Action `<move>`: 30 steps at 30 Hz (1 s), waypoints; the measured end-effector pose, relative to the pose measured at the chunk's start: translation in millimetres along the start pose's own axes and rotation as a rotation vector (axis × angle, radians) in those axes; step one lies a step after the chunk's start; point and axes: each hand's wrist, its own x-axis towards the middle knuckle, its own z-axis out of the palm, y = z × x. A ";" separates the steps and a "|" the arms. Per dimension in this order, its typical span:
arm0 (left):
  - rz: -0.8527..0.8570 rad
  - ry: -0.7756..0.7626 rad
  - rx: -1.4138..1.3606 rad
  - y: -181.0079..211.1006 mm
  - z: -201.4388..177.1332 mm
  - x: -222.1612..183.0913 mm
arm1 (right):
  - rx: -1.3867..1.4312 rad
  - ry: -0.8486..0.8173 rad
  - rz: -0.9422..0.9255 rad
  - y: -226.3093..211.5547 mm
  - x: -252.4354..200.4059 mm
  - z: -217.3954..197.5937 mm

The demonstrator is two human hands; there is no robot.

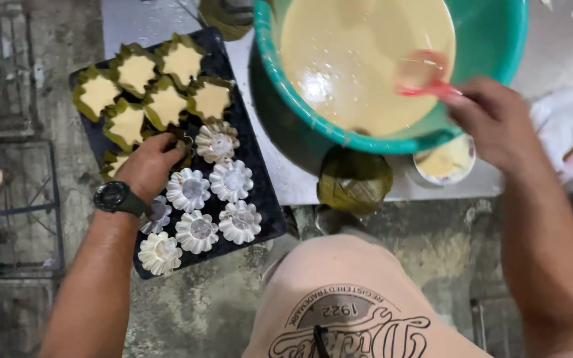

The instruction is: Lining molds with banana leaves and filling them with batter for baking.

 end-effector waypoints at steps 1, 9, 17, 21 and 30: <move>-0.013 0.008 0.043 -1.8 1.8 1.9 | -0.231 -0.071 -0.153 -12.2 24.6 16.3; 0.421 0.130 0.539 -51.9 29.7 13.1 | -0.885 -0.206 -0.754 -5.6 164.6 165.4; 0.409 0.122 0.530 -54.4 29.8 5.8 | -0.915 -0.569 -0.445 10.0 149.0 158.8; 0.456 0.199 0.700 -57.4 33.2 7.8 | -0.208 -0.533 -0.040 21.5 130.7 139.4; 0.472 0.559 0.325 -76.8 49.9 -7.3 | 0.487 -0.487 0.255 -40.1 84.8 138.4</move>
